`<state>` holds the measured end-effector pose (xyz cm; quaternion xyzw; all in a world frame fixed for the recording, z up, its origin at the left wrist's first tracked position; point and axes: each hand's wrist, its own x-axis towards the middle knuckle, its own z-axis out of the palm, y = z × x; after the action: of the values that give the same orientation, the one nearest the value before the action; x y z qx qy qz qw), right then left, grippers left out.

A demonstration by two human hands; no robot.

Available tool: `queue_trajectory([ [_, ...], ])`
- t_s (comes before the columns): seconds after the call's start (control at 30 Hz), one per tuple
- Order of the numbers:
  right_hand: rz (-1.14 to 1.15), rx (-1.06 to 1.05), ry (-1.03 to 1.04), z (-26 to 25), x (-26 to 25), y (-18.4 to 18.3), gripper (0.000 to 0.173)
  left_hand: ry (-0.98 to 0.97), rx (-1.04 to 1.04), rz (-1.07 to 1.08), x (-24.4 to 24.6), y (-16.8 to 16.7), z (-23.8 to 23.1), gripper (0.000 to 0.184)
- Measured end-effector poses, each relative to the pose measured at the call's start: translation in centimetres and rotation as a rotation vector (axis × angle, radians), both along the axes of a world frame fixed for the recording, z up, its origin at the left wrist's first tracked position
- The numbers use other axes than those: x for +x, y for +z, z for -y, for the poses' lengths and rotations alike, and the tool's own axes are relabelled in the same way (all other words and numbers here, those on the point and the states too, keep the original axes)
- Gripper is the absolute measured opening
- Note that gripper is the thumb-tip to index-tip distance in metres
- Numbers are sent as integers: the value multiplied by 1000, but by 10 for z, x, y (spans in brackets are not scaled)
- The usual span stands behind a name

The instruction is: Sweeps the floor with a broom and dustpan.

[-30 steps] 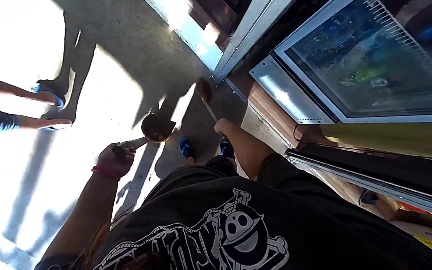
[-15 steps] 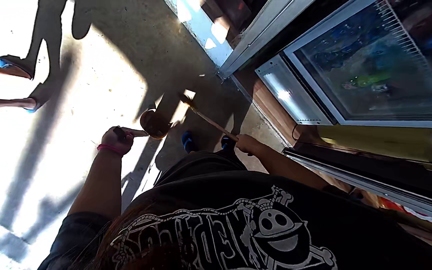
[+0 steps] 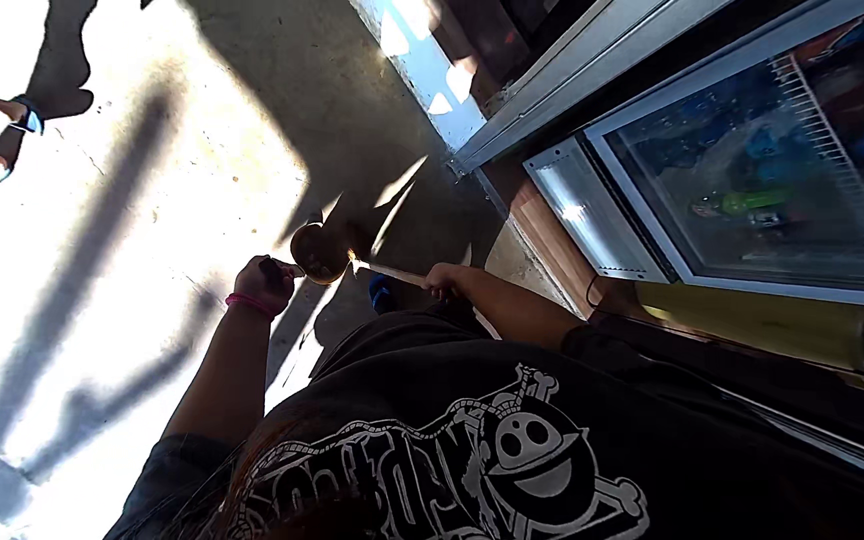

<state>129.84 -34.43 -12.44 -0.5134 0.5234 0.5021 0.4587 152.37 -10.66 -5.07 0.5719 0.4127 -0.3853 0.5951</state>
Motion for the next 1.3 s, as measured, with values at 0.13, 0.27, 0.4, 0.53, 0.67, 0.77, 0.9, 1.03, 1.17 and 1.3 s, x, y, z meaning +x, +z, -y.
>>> queue_trajectory([
  [0.13, 62, -104, 36, 60, 12, 40, 32, 125, 17, -23, 8, 9, -29, 19],
  [0.27, 106, -275, 123, 112, 39, 53, 29, 318, -24, -31, 7, 18, -67, 25],
  [0.4, 87, -397, 175, 152, 100, 46, 22, 458, -75, -42, 18, 34, -74, 33],
  [0.53, 69, -392, 137, 185, 176, 4, 31, 538, -26, 14, 47, 34, -49, 36],
  [0.67, 56, -222, 311, 167, 261, 7, 35, 657, 20, 79, 91, 24, -17, 35],
  [0.77, 56, 30, 720, 117, 301, 14, 39, 715, 82, 45, 128, 21, -11, 30],
  [0.9, 128, 155, 967, 101, 348, 26, 37, 738, 86, 95, 164, 22, -3, 33],
  [1.03, 150, 112, 859, 141, 415, 49, 21, 823, 6, 175, 186, 22, -23, 34],
  [1.17, 231, 51, 727, 179, 470, 82, 20, 986, -101, 280, 205, 44, -47, 39],
  [1.3, 276, -32, 226, 220, 537, 89, 15, 1196, -240, 363, 257, 59, -64, 35],
])
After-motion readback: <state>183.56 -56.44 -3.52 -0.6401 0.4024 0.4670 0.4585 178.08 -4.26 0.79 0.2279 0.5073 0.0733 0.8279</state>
